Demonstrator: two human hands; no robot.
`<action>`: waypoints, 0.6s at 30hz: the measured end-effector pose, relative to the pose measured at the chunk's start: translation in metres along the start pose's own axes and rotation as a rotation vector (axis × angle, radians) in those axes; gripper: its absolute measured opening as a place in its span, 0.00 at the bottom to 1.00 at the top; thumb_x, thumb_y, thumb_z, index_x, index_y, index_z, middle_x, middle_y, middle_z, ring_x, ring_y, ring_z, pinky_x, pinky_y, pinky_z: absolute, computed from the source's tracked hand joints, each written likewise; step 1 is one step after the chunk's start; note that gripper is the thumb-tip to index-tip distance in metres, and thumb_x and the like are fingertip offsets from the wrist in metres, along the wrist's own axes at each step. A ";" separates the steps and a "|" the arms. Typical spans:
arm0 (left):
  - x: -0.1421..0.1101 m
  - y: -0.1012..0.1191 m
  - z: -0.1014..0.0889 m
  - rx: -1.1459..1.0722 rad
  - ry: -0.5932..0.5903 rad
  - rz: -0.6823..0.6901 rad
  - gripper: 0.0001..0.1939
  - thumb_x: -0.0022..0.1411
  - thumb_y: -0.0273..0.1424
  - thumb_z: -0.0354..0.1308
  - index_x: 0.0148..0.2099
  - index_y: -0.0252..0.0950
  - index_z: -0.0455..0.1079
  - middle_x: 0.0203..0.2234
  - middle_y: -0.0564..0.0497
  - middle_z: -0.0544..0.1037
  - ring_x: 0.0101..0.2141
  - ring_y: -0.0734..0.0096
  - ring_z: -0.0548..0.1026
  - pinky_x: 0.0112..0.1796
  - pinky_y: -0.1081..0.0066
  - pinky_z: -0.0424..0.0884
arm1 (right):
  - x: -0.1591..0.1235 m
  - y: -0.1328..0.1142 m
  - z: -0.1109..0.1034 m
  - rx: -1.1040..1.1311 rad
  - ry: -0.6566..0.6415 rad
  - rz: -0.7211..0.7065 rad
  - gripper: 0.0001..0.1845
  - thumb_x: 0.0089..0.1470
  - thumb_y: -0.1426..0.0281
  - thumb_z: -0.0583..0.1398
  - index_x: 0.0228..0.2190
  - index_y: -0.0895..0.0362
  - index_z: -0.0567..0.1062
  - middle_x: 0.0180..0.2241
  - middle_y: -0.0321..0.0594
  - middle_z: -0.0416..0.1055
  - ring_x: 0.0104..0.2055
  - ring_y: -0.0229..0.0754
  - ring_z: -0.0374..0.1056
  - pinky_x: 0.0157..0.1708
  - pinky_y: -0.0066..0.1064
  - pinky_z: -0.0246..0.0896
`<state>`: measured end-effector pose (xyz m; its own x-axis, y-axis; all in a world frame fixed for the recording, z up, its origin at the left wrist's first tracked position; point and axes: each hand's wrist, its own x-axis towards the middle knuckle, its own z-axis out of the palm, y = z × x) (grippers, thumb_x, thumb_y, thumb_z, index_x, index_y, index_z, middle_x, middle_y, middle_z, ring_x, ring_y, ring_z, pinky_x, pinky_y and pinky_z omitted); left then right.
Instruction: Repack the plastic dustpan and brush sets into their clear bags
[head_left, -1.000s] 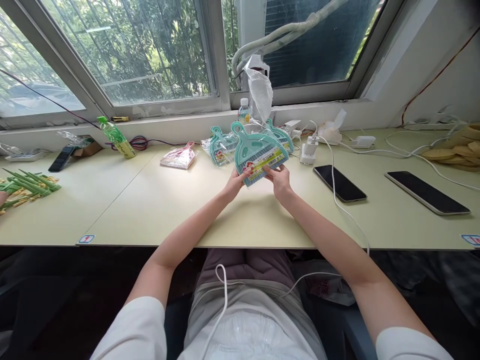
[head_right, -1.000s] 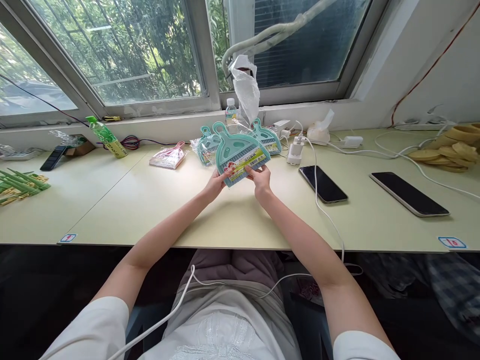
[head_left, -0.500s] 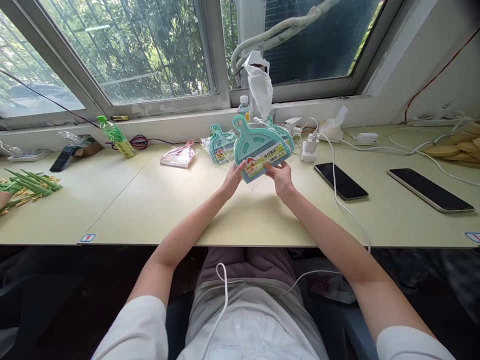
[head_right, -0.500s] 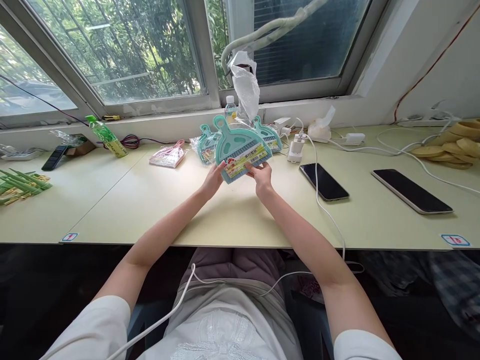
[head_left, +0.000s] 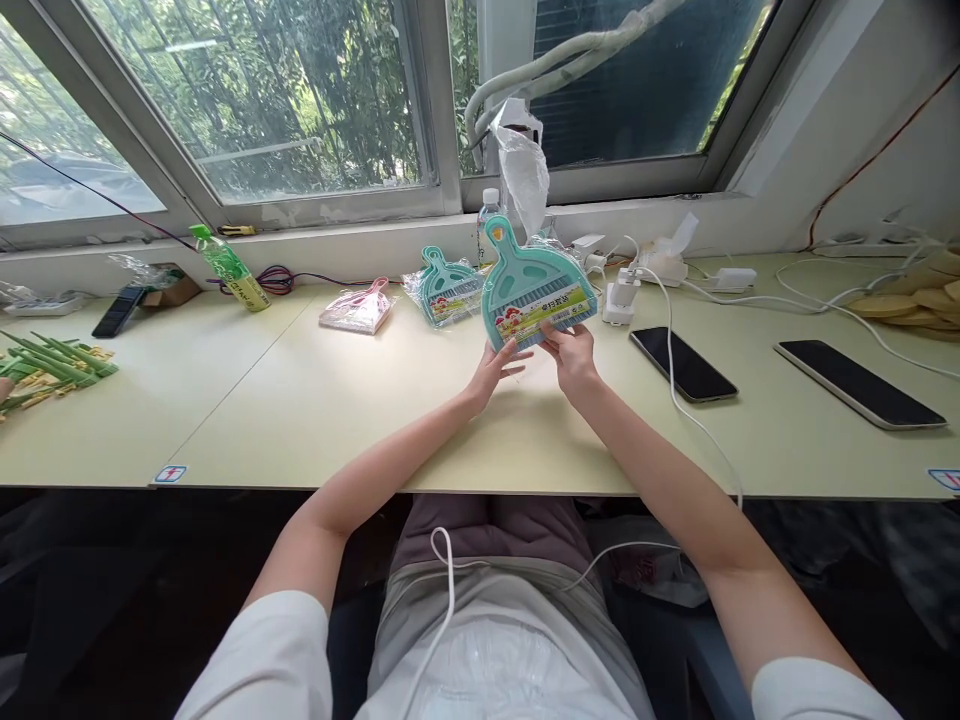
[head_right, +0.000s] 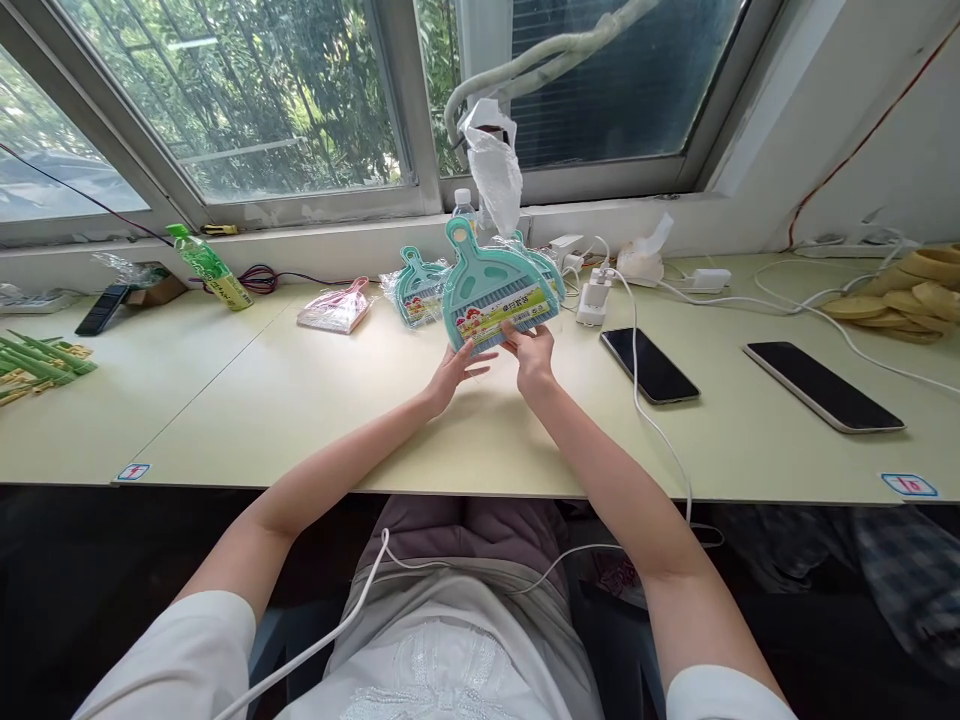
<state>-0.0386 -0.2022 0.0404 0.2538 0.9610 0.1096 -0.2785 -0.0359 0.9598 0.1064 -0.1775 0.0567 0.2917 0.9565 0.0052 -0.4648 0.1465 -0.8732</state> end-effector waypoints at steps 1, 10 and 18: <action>0.002 0.001 -0.002 -0.003 0.036 0.031 0.31 0.61 0.49 0.60 0.61 0.45 0.57 0.63 0.45 0.67 0.57 0.56 0.73 0.54 0.56 0.72 | -0.001 0.000 0.001 -0.009 -0.009 0.011 0.19 0.42 0.74 0.70 0.36 0.53 0.69 0.38 0.37 0.78 0.42 0.42 0.77 0.49 0.37 0.75; 0.013 0.008 -0.022 0.033 0.142 0.171 0.28 0.49 0.44 0.70 0.48 0.36 0.71 0.50 0.43 0.78 0.54 0.50 0.74 0.55 0.56 0.72 | -0.002 0.014 0.003 -0.068 -0.100 0.103 0.20 0.41 0.76 0.71 0.34 0.53 0.69 0.35 0.36 0.78 0.39 0.43 0.78 0.50 0.41 0.75; 0.012 0.008 -0.023 0.050 0.117 0.111 0.33 0.45 0.47 0.72 0.49 0.35 0.70 0.45 0.42 0.80 0.47 0.51 0.78 0.45 0.58 0.77 | 0.000 0.015 0.002 -0.047 -0.114 0.102 0.19 0.42 0.78 0.70 0.35 0.54 0.71 0.33 0.35 0.79 0.34 0.40 0.78 0.48 0.39 0.77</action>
<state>-0.0591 -0.1847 0.0439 0.1141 0.9756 0.1875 -0.2518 -0.1542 0.9554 0.0979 -0.1743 0.0443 0.1469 0.9886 -0.0316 -0.4466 0.0378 -0.8939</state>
